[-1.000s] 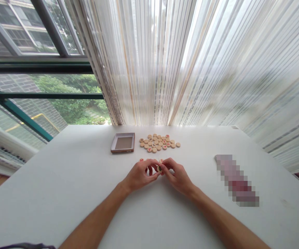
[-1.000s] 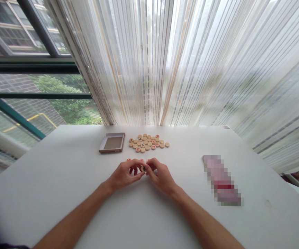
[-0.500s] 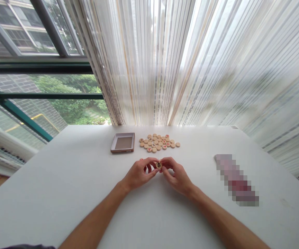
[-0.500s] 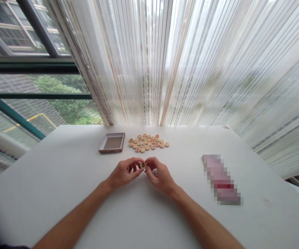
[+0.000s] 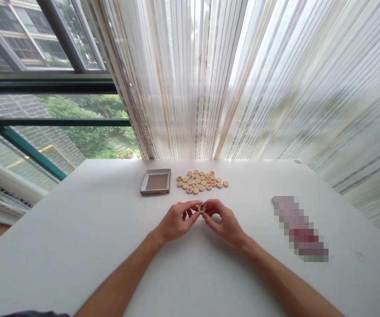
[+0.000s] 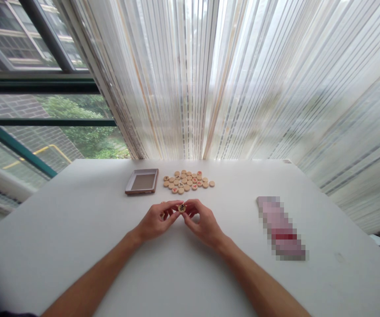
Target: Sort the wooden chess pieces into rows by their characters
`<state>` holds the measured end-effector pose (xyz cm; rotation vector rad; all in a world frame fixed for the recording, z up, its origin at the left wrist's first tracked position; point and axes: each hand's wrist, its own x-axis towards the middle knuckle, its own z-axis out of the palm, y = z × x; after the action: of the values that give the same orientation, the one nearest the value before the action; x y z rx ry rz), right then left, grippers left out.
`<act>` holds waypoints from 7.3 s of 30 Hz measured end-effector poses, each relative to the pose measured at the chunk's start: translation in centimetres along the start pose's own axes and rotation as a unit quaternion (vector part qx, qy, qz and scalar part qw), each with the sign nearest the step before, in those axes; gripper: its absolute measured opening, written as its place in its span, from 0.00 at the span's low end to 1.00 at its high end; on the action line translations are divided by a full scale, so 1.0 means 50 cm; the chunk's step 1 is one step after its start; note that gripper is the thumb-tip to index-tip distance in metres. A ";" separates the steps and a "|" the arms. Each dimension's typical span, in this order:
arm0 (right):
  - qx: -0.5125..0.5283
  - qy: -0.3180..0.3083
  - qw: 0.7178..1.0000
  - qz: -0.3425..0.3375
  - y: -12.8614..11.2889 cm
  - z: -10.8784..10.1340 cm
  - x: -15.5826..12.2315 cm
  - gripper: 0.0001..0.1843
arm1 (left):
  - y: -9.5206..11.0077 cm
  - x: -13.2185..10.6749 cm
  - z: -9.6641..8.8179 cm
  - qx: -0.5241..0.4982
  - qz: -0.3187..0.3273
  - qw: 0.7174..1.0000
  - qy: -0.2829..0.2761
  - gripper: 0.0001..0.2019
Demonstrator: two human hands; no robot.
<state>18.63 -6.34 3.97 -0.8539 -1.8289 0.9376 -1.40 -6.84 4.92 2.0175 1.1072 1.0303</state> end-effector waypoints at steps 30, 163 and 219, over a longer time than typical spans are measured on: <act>-0.086 0.017 0.994 -0.066 0.003 0.007 -0.006 0.08 | -0.008 0.001 0.014 -0.132 -0.092 0.987 -0.001 0.17; -0.075 0.020 0.997 0.023 0.006 0.001 -0.007 0.08 | -0.016 -0.002 -0.091 0.245 0.012 0.965 -0.097 0.13; -0.202 0.158 0.967 0.011 0.060 -0.046 0.027 0.08 | -0.035 0.007 -0.082 0.255 0.067 0.965 0.007 0.09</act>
<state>20.74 -3.21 2.67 -1.2008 -1.7527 0.4095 -5.46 -5.15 5.77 2.5204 1.3647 0.8844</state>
